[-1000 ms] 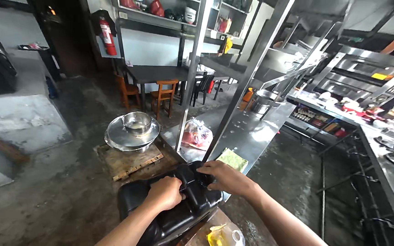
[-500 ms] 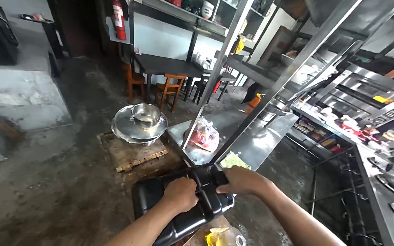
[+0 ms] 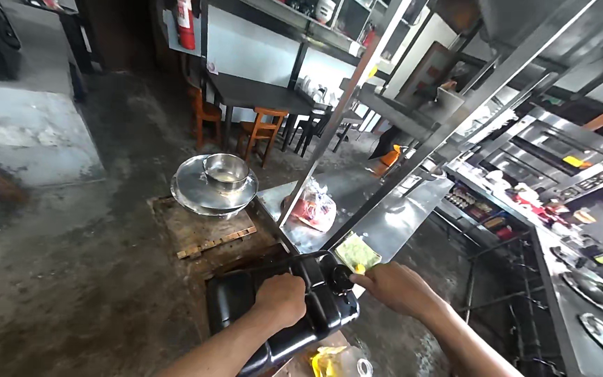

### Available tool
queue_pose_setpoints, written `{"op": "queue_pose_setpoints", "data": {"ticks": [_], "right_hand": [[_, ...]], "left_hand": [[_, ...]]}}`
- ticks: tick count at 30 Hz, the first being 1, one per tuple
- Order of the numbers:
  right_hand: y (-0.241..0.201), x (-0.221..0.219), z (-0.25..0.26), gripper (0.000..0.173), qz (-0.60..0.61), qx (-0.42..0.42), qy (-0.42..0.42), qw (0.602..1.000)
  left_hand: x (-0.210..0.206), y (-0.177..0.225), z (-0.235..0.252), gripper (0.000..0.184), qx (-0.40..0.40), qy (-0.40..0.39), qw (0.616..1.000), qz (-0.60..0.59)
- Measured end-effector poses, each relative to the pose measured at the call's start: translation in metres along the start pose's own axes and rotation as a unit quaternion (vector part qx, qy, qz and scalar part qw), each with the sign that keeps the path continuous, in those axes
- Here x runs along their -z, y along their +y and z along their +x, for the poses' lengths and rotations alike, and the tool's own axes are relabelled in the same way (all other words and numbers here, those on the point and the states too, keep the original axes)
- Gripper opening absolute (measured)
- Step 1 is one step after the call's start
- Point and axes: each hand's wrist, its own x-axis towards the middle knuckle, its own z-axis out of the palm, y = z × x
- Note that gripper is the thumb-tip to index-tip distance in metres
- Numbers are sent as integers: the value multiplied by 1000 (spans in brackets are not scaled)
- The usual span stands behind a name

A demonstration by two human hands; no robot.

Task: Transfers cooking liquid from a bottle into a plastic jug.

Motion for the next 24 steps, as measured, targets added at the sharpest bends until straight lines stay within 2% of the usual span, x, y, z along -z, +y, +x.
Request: {"op": "queue_pose_setpoints", "data": {"ticks": [1, 2, 3, 4, 6, 8, 12, 13, 14, 15, 16, 18, 19, 21, 24], "right_hand": [[5, -3, 0, 40, -1, 61, 48, 997], [8, -6, 2, 38, 1, 134, 70, 989], [7, -10, 7, 53, -7, 197, 68, 978], [6, -15, 14, 59, -14, 241, 60, 968], [3, -22, 28, 47, -39, 289, 78, 953], [3, -23, 41, 41, -84, 287, 92, 950], [2, -21, 46, 77, -158, 186, 116, 963], [6, -20, 46, 79, -151, 187, 130, 962], [15, -22, 48, 73, -127, 226, 161, 952], [24, -25, 51, 59, -93, 291, 181, 935], [32, -25, 55, 48, -67, 363, 164, 915], [37, -27, 62, 65, -68, 456, 87, 883], [37, -29, 64, 67, -82, 472, 79, 874], [36, -33, 65, 59, -117, 460, 101, 874], [35, -37, 64, 69, -160, 396, 173, 887]], "left_hand": [[0, 0, 0, 32, 3, 3, 1000, 2], [-1, 1, 1, 32, 5, 8, 1000, 5], [-2, 0, 1, 32, 6, 12, 1000, 9], [-3, 0, 2, 33, 4, 18, 1000, 13], [-6, -1, 3, 35, 2, 36, 999, 20], [-11, -2, 5, 35, 12, 52, 998, 28], [-18, 0, 6, 34, 36, 98, 993, 49], [-18, 3, 5, 33, 49, 104, 992, 54], [-19, 4, 5, 33, 55, 108, 991, 59], [-20, 5, 5, 34, 59, 105, 990, 66], [-20, 5, 5, 34, 59, 107, 990, 72], [-21, 11, 1, 32, 70, 110, 988, 78], [-22, 14, 0, 32, 76, 114, 988, 79], [-25, 16, -2, 31, 87, 123, 986, 73], [-28, 14, -2, 31, 89, 149, 983, 62]]}}
